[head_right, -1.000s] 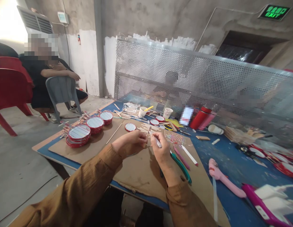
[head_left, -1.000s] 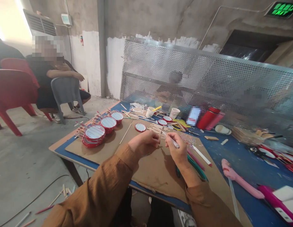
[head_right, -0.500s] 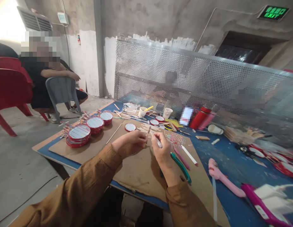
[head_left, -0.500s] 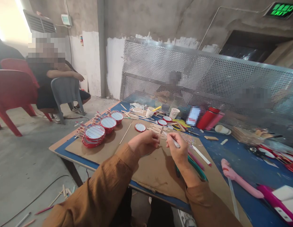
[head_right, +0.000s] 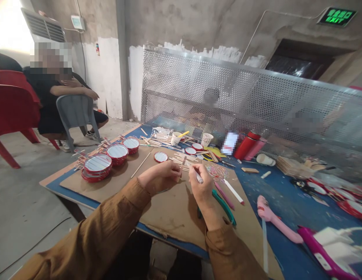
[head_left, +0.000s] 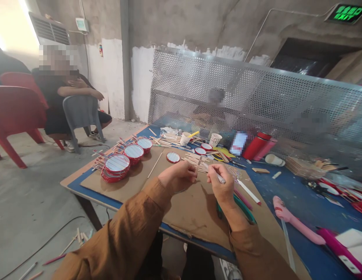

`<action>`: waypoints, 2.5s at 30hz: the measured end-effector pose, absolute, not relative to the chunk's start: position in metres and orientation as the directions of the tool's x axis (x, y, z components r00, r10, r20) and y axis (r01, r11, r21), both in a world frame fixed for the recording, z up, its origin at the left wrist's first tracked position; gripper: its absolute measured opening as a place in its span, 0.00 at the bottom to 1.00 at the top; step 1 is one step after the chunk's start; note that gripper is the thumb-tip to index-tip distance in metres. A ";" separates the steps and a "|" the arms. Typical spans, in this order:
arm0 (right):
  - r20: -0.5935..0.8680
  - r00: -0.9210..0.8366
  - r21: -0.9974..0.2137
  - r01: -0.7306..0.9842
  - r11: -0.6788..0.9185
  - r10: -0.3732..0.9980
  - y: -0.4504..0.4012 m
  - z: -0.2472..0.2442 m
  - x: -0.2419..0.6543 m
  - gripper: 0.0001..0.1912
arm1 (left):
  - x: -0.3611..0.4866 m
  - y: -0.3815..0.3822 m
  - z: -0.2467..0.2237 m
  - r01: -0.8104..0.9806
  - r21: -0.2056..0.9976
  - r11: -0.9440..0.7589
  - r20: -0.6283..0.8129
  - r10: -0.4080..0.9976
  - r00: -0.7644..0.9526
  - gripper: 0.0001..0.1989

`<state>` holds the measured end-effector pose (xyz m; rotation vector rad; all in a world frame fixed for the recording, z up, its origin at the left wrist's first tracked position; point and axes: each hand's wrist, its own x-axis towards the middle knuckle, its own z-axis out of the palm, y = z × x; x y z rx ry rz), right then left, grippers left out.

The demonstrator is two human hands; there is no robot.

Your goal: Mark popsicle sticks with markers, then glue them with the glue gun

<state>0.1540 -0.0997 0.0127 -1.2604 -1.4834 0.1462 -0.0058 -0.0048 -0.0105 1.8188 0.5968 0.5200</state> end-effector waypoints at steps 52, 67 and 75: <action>0.664 0.221 -0.534 0.809 0.245 0.714 -0.090 0.012 0.198 0.14 | -0.003 -0.017 -0.014 0.018 0.976 -0.218 0.157 0.752 0.640 0.09; 0.151 0.300 -0.011 0.953 -0.302 0.942 -0.095 0.011 0.311 0.10 | -0.001 -0.014 -0.020 0.080 0.963 -0.256 0.139 0.732 0.667 0.13; 0.321 0.337 -0.192 0.938 -0.288 0.885 -0.090 0.018 0.303 0.08 | -0.001 -0.016 -0.018 0.040 0.970 -0.240 0.150 0.717 0.680 0.12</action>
